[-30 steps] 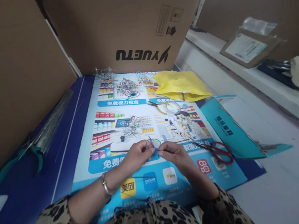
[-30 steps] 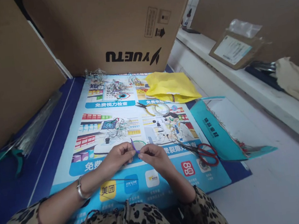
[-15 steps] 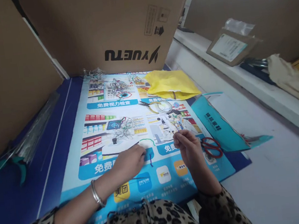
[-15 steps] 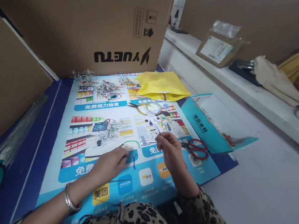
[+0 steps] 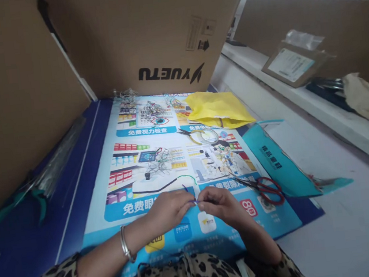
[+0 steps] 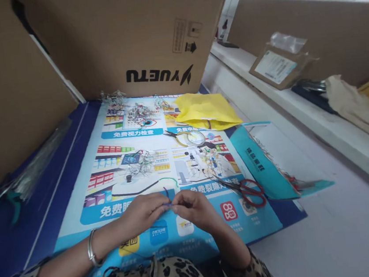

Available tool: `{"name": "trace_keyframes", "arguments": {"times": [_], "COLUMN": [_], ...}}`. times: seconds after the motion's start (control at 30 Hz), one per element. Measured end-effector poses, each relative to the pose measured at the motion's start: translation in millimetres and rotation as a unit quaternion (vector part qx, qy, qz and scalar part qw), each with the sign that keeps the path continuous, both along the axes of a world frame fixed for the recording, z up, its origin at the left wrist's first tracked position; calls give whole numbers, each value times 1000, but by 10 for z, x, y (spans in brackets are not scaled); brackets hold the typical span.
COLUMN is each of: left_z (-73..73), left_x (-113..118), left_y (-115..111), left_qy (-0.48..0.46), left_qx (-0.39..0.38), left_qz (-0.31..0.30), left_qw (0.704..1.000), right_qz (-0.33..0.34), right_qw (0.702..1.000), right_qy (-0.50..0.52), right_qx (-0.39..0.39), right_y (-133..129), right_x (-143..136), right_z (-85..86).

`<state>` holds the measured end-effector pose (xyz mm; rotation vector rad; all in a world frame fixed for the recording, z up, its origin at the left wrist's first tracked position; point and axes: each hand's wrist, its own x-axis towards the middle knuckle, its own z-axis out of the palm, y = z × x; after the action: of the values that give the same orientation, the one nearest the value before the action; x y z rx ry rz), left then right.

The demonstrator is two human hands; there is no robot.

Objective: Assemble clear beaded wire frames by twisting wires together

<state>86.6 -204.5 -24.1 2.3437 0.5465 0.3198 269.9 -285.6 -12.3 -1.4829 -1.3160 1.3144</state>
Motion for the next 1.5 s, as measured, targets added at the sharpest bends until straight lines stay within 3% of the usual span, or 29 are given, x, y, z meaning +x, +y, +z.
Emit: {"name": "trace_keyframes", "arguments": {"times": [0.2,0.37,0.5,0.6,0.73,0.93,1.07,1.23,1.4,1.5], "left_z": [5,-22,-40,-40,-16,-74,-129,-121,-140,-200], "left_x": [-57,-115,-149,-175,-213,-270,-294,-357,-427,-410], "left_y": [26,1,-29,-23,33,80,79,123,203,267], "left_qy": [-14,13,33,19,-15,-73,-92,-112,-144,-144], "left_qx": [37,107,141,107,-22,-105,-81,-58,-56,-7], "left_qz": [-23,33,56,82,136,158,175,232,346,368], "left_qw": [999,994,988,991,990,979,977,965,925,919], "right_qz": [29,26,59,119,151,174,200,204,145,127], "right_qw": [995,964,957,953,936,847,818,811,844,857], "right_qy": [-99,-255,-262,-262,-293,-428,-459,-471,-442,-418], "right_qx": [10,64,111,100,122,264,282,280,265,273], "right_y": [57,119,156,209,313,443,525,643,696,697], "right_x": [22,-93,-235,-309,-345,-402,-428,-425,-429,-445], "right_z": [-34,-17,4,47,77,11,2,26,24,-13]}}
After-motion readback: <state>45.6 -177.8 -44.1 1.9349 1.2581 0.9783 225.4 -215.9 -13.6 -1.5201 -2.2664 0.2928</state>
